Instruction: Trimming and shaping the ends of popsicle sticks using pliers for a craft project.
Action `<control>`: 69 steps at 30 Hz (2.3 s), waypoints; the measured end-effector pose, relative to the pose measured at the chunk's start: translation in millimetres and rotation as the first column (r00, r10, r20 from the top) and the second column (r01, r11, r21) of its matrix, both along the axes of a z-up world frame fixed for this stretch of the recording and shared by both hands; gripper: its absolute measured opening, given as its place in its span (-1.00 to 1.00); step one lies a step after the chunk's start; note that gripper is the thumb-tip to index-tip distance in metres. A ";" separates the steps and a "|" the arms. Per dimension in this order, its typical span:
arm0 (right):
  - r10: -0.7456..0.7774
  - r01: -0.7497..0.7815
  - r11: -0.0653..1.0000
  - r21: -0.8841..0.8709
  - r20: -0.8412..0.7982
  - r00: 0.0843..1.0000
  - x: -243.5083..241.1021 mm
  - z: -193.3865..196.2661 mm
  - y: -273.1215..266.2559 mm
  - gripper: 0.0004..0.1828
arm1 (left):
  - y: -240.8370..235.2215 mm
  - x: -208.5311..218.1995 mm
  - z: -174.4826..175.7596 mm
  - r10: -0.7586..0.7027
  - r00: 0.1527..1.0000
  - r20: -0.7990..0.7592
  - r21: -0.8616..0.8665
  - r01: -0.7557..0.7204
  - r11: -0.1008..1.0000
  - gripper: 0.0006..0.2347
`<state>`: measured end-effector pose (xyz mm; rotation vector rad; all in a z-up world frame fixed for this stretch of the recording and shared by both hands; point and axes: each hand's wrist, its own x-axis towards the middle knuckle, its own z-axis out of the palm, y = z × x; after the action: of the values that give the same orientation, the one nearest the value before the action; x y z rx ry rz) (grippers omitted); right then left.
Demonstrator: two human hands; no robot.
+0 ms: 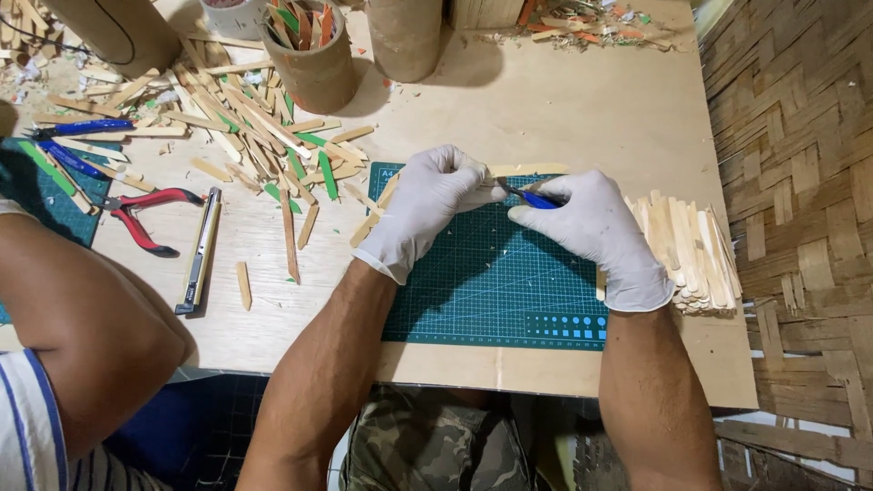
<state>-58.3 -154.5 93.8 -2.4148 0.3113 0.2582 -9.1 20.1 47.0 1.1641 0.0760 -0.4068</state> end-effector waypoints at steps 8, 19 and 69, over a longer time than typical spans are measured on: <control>0.013 -0.013 1.000 0.012 0.002 1.000 -3.4 7.2 4.4 -0.59 | 0.0 0.7 -0.9 0.007 1.000 -0.002 -0.019 -0.007 1.000 -0.91; 0.028 -0.028 0.999 0.017 0.011 1.000 -4.6 8.5 5.1 -0.59 | -2.0 3.9 -11.1 0.009 1.000 0.020 -0.012 -0.009 1.000 -0.92; 0.031 -0.052 0.997 0.061 0.307 0.951 8.6 -17.5 -3.6 0.17 | 4.1 -1.6 9.6 -0.053 0.971 0.231 0.435 -0.054 0.899 -0.90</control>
<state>-49.7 -158.1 76.3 -2.3502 0.1086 -0.0873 -10.8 24.2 56.6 1.6537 -0.0447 -0.2501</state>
